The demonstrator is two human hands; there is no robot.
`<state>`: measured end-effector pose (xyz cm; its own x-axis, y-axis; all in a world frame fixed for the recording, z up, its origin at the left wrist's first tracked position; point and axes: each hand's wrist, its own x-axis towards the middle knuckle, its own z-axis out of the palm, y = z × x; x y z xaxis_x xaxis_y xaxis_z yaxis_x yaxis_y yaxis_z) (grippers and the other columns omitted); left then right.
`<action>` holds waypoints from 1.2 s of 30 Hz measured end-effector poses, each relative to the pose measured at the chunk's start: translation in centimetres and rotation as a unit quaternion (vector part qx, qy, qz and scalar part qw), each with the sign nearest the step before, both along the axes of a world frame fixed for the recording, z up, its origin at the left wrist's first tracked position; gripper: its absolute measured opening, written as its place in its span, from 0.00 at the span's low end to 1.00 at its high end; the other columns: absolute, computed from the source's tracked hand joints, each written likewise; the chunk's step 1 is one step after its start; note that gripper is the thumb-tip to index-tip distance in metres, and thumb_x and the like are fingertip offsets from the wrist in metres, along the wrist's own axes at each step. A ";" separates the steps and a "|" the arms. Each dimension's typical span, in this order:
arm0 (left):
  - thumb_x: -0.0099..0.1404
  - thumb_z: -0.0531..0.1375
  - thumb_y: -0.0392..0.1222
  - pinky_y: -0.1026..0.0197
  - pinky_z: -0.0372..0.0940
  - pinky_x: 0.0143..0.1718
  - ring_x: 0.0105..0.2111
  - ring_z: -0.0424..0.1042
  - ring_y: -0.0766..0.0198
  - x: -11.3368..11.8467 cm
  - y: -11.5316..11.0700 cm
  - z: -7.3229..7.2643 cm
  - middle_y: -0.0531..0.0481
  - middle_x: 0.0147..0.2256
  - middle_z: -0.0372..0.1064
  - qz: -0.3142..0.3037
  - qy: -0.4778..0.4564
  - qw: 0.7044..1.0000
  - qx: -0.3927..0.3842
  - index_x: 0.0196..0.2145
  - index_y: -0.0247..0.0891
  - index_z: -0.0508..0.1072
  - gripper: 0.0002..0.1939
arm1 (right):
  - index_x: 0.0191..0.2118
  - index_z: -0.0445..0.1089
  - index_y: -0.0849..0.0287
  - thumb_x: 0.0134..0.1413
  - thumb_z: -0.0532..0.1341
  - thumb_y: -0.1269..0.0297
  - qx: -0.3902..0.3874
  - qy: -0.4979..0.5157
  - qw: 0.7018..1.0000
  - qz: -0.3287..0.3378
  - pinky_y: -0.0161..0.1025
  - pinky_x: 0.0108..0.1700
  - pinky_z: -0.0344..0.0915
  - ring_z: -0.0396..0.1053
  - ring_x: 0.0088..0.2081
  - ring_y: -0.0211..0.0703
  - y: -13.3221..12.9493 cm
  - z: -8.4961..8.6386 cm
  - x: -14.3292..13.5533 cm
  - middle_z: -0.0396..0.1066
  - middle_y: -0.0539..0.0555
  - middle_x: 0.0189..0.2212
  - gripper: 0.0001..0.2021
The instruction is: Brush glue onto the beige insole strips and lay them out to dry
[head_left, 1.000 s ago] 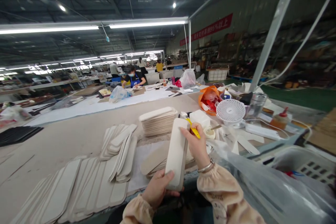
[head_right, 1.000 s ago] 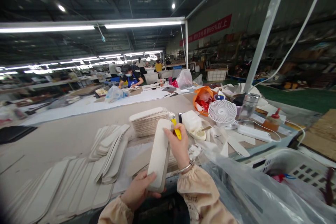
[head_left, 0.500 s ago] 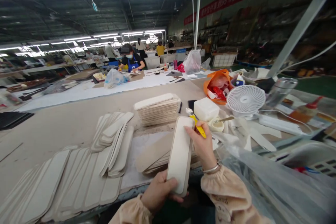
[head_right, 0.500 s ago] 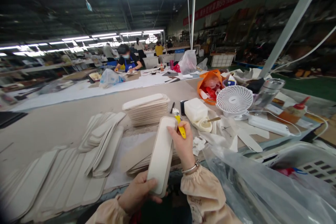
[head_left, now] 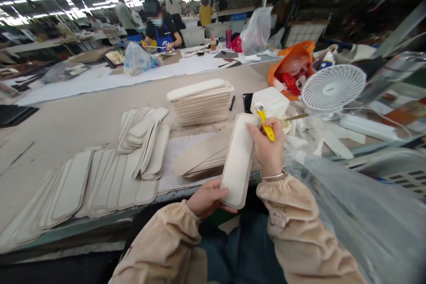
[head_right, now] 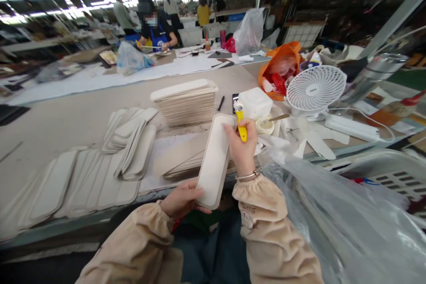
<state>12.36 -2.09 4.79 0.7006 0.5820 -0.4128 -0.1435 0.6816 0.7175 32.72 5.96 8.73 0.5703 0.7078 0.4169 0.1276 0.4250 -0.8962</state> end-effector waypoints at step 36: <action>0.49 0.72 0.49 0.62 0.72 0.32 0.35 0.77 0.56 0.2 -0.2 -0.9 0.42 0.37 0.77 -0.025 0.060 0.998 0.025 0.47 0.31 0.72 0.30 | 0.33 0.57 0.55 0.46 0.68 0.60 0.007 -0.055 0.998 -0.007 0.32 0.28 0.55 0.55 0.24 0.31 -0.5 -0.5 0.5 0.55 0.42 0.25 0.17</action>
<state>12.51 -2.32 3.92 0.6768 0.5697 -0.4663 -0.0221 0.6488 0.7606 33.24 5.49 8.25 0.5309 0.6931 0.4876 0.2313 0.4350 -0.8702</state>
